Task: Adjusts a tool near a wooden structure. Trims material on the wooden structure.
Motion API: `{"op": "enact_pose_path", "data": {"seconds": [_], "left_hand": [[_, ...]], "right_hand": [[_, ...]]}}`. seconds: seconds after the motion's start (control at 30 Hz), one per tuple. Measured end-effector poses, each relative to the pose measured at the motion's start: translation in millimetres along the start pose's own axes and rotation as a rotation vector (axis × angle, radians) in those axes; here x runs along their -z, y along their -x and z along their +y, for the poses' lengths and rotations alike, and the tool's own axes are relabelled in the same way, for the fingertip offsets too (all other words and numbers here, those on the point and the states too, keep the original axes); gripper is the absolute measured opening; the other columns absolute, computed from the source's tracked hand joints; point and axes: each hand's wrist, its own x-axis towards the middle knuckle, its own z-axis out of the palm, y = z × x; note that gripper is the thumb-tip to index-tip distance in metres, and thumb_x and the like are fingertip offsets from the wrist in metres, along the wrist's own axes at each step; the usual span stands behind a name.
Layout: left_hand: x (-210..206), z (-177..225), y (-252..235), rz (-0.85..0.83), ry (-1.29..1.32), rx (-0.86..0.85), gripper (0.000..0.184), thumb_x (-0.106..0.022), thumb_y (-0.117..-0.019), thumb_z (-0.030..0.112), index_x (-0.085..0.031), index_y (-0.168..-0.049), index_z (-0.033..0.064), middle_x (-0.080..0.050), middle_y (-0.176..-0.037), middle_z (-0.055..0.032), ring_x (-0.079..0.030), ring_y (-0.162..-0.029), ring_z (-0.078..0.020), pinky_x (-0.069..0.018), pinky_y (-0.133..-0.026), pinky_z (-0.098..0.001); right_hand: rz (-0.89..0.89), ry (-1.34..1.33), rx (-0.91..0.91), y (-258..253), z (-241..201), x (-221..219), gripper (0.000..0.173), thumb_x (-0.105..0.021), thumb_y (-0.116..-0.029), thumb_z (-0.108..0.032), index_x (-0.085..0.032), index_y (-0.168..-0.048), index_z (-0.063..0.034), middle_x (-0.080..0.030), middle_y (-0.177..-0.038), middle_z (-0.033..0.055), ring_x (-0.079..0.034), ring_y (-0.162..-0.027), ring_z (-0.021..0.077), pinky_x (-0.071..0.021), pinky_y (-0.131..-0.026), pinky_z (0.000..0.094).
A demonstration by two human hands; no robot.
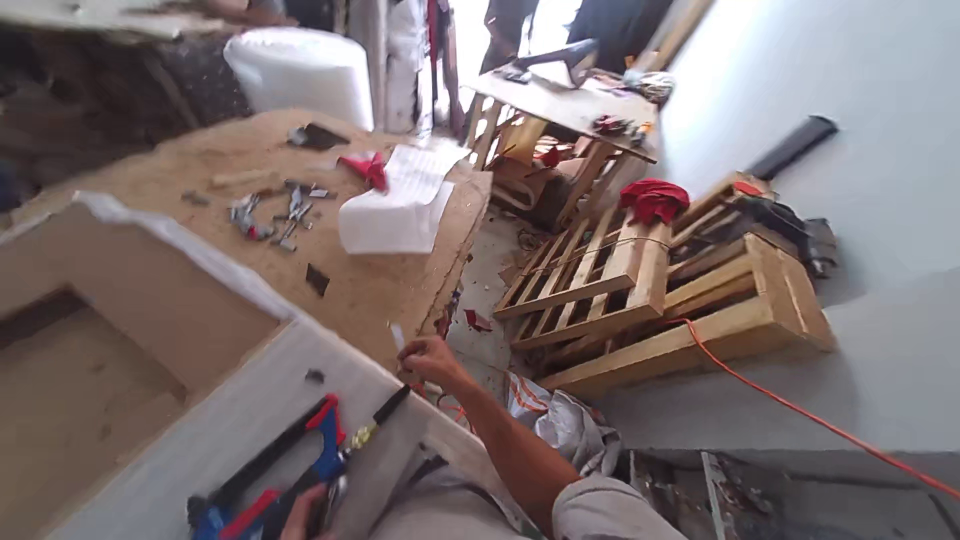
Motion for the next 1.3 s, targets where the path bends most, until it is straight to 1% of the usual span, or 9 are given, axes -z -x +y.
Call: {"op": "enact_pose_path", "data": {"seconds": [0.07,0.13,0.27,0.33,0.43,0.53,0.87,1.0,1.3], "left_hand": [[-0.5,8.8,7.4,0.085,-0.098,0.010,0.048,-0.055,-0.0948,0.014,-0.049,-0.138,-0.0062,-0.065,-0.108,-0.0197,-0.066,-0.089,-0.0219,-0.0571,-0.081,-0.0457],[3.6,10.9,12.8,0.100,-0.109,0.074,0.050,-0.056,-0.0983,0.024,-0.049,-0.142,0.0028,-0.068,-0.109,-0.0153,-0.068,-0.090,-0.0225,-0.0585,-0.081,-0.0472],[16.2,9.0,0.5,0.046,0.276,0.088,0.043,-0.054,-0.1030,0.015,-0.042,-0.142,0.0030,-0.070,-0.108,-0.0072,-0.069,-0.077,-0.0135,-0.0598,-0.064,-0.0288],[17.4,2.3,0.0,0.000,0.501,0.057,0.038,-0.040,-0.1093,0.019,-0.039,-0.144,0.0023,-0.069,-0.110,-0.0086,-0.069,-0.077,-0.0148,-0.0593,-0.063,-0.0280],[17.0,-10.3,2.1,-0.077,0.724,0.047,0.059,-0.010,-0.1095,0.041,-0.039,-0.147,0.0052,-0.069,-0.117,-0.0097,-0.070,-0.083,-0.0167,-0.0587,-0.066,-0.0278],[17.9,-14.0,2.8,-0.100,0.759,0.039,0.074,0.000,-0.1061,0.052,-0.039,-0.148,0.0052,-0.069,-0.120,-0.0101,-0.070,-0.085,-0.0164,-0.0586,-0.069,-0.0271],[25.3,-17.5,7.0,-0.268,0.543,0.024,0.076,-0.001,-0.1076,0.052,-0.048,-0.146,0.0074,-0.070,-0.114,-0.0073,-0.067,-0.082,-0.0123,-0.0550,-0.065,-0.0233],[21.9,-20.3,11.5,-0.345,0.504,0.028,0.072,-0.003,-0.1086,0.051,-0.050,-0.144,0.0071,-0.069,-0.109,-0.0053,-0.064,-0.075,-0.0098,-0.0529,-0.062,-0.0216],[22.8,-22.0,14.5,-0.404,0.486,0.072,0.068,-0.007,-0.1099,0.050,-0.051,-0.143,0.0092,-0.069,-0.108,-0.0028,-0.062,-0.073,-0.0070,-0.0510,-0.060,-0.0192]], "right_hand": [[-0.024,0.072,0.104,13.3,-8.0,1.7,0.015,-0.067,-0.0896,-0.004,-0.075,-0.101,0.0009,-0.075,-0.096,0.0091,-0.070,-0.083,0.0128,-0.0596,-0.077,0.0340],[-0.079,0.076,0.142,25.1,-9.0,-2.3,0.016,-0.068,-0.0877,-0.003,-0.072,-0.102,0.0028,-0.073,-0.097,0.0097,-0.070,-0.086,0.0135,-0.0604,-0.078,0.0333],[-0.126,0.007,0.107,38.0,-17.0,-5.7,0.025,-0.073,-0.0815,-0.004,-0.059,-0.102,-0.0055,-0.070,-0.089,0.0009,-0.068,-0.076,0.0106,-0.0600,-0.067,0.0306],[-0.191,-0.052,0.099,48.2,-19.0,-10.1,0.031,-0.073,-0.0806,-0.004,-0.056,-0.106,-0.0081,-0.071,-0.085,-0.0037,-0.068,-0.071,0.0069,-0.0588,-0.062,0.0260],[-0.314,-0.091,0.098,57.9,-23.6,-18.2,0.031,-0.072,-0.0827,-0.002,-0.058,-0.111,-0.0054,-0.073,-0.087,-0.0025,-0.069,-0.072,0.0074,-0.0593,-0.063,0.0255],[-0.387,-0.115,0.129,58.2,-26.8,-25.4,0.020,-0.069,-0.0864,-0.003,-0.069,-0.107,-0.0032,-0.074,-0.090,-0.0009,-0.069,-0.074,0.0074,-0.0595,-0.066,0.0258],[-0.532,-0.018,0.147,43.6,-56.3,-29.5,0.012,-0.072,-0.0873,-0.009,-0.077,-0.098,-0.0077,-0.075,-0.084,-0.0018,-0.068,-0.070,0.0044,-0.0581,-0.066,0.0236],[-0.611,0.141,0.156,40.1,-56.7,-27.6,0.011,-0.072,-0.0855,-0.011,-0.078,-0.094,-0.0107,-0.071,-0.075,-0.0072,-0.055,-0.057,-0.0009,-0.0494,-0.055,0.0193],[-0.798,0.241,0.166,37.3,-51.5,-26.5,0.011,-0.069,-0.0869,-0.011,-0.079,-0.092,-0.0112,-0.070,-0.075,-0.0111,-0.048,-0.054,-0.0070,-0.0405,-0.050,0.0135]]}}
